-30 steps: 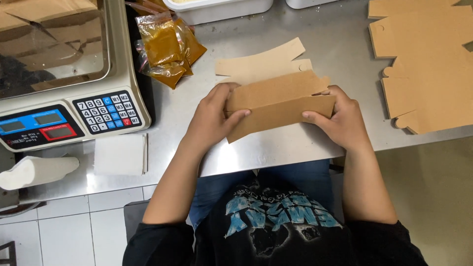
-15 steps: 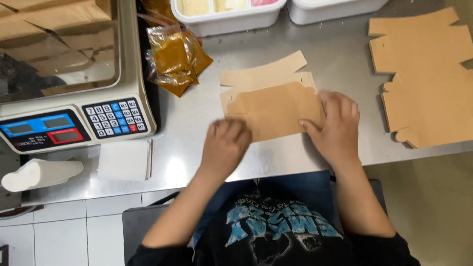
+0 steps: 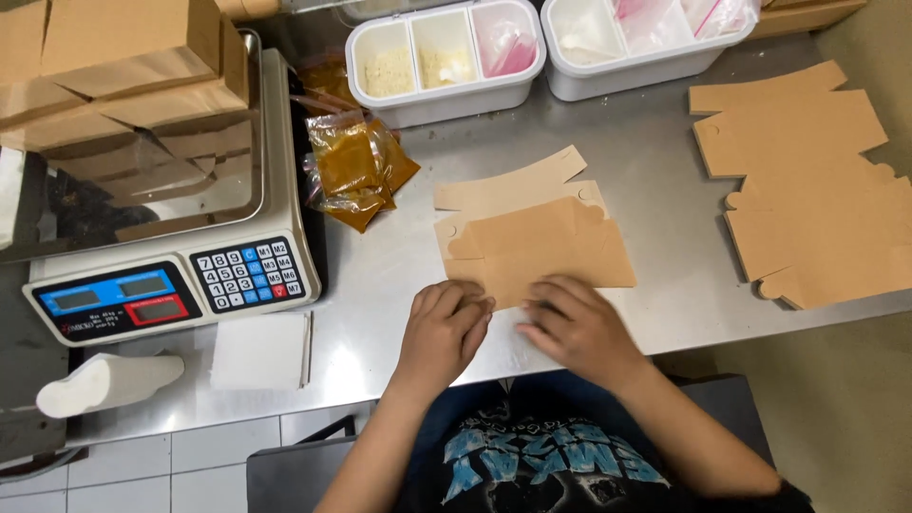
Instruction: The person assembles a flat cardboard box blank by folding along pre-scored lines and pressing the flaps to form a three-dimensional box. The person handles the cardboard by hand on a stainless steel work surface.
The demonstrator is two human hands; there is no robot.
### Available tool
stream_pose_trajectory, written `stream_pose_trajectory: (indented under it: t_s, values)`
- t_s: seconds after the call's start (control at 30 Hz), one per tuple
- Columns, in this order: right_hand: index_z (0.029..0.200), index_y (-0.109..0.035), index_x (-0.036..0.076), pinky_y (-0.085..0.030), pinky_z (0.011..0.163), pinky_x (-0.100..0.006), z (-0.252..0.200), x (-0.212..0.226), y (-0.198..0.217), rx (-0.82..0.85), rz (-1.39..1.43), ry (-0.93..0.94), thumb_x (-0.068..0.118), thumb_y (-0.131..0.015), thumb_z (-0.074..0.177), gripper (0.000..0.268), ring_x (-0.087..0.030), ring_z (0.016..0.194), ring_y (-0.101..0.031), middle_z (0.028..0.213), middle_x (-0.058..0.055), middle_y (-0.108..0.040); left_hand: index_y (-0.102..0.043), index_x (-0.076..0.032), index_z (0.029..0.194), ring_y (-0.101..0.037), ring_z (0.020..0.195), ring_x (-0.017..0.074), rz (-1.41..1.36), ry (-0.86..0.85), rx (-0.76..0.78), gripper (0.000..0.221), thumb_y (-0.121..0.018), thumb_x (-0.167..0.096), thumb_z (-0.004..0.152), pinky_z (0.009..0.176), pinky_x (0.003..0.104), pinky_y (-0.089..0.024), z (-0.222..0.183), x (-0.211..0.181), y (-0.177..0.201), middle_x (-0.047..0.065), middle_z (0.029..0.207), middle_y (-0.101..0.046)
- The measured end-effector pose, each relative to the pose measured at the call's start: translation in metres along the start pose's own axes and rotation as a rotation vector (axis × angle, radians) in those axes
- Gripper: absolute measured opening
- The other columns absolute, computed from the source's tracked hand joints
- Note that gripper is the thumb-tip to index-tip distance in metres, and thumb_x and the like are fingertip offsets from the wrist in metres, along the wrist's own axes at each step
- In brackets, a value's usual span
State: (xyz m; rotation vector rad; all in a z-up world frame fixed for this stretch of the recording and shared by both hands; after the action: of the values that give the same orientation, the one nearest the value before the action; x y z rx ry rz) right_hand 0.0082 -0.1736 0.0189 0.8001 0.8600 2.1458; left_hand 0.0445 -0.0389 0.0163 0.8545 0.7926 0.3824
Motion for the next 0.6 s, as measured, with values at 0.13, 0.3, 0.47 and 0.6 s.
stream_pose_trajectory:
  t_s: [0.13, 0.3, 0.47, 0.6]
  values:
    - [0.078, -0.068, 0.005, -0.051, 0.080, -0.036, -0.021, -0.034, 0.031, -0.095, -0.028, -0.148, 0.014, -0.072, 0.072, 0.012, -0.028, 0.089, -0.062, 0.088, -0.008, -0.064, -0.068, -0.011, 0.083, -0.056, 0.094, 0.0240, -0.023, 0.003, 0.002, 0.011, -0.060, -0.019, 0.083, 0.082, 0.037, -0.040, 0.001, 0.001, 0.000, 0.005, 0.088, -0.062]
    - [0.081, -0.069, 0.003, -0.052, 0.082, -0.034, -0.032, -0.047, 0.046, -0.091, -0.128, -0.253, 0.011, -0.074, 0.069, 0.015, -0.025, 0.087, -0.064, 0.085, -0.007, -0.066, -0.068, -0.011, 0.081, -0.055, 0.095, 0.0242, -0.035, 0.013, 0.017, 0.011, -0.060, -0.019, 0.083, 0.083, 0.037, -0.040, 0.002, 0.004, -0.001, 0.005, 0.087, -0.061]
    - [0.080, -0.068, 0.005, -0.051, 0.081, -0.035, -0.020, -0.026, 0.013, -0.092, -0.078, -0.165, 0.014, -0.072, 0.069, 0.015, -0.025, 0.088, -0.063, 0.085, -0.006, -0.066, -0.068, -0.012, 0.081, -0.054, 0.095, 0.0241, -0.031, 0.004, 0.018, 0.011, -0.060, -0.020, 0.082, 0.083, 0.037, -0.040, 0.001, 0.005, -0.003, 0.004, 0.088, -0.061]
    - [0.080, -0.066, 0.002, -0.051, 0.081, -0.037, 0.011, 0.011, -0.012, -0.033, 0.023, 0.004, 0.013, -0.072, 0.068, 0.017, -0.027, 0.091, -0.062, 0.087, -0.011, -0.065, -0.068, -0.012, 0.080, -0.054, 0.096, 0.0244, -0.036, 0.028, 0.045, 0.010, -0.061, -0.019, 0.080, 0.084, 0.037, -0.039, 0.001, 0.006, -0.003, 0.004, 0.089, -0.061]
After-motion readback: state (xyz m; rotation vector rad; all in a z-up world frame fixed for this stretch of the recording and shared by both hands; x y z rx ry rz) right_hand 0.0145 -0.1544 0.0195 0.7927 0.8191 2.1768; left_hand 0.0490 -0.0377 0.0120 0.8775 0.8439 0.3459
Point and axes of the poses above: each hand's wrist, its own z-axis towards the middle knuckle, its own y-axis out of the back of the hand, x = y × z, the point moved 7 cm from there along z, towards the middle knuckle
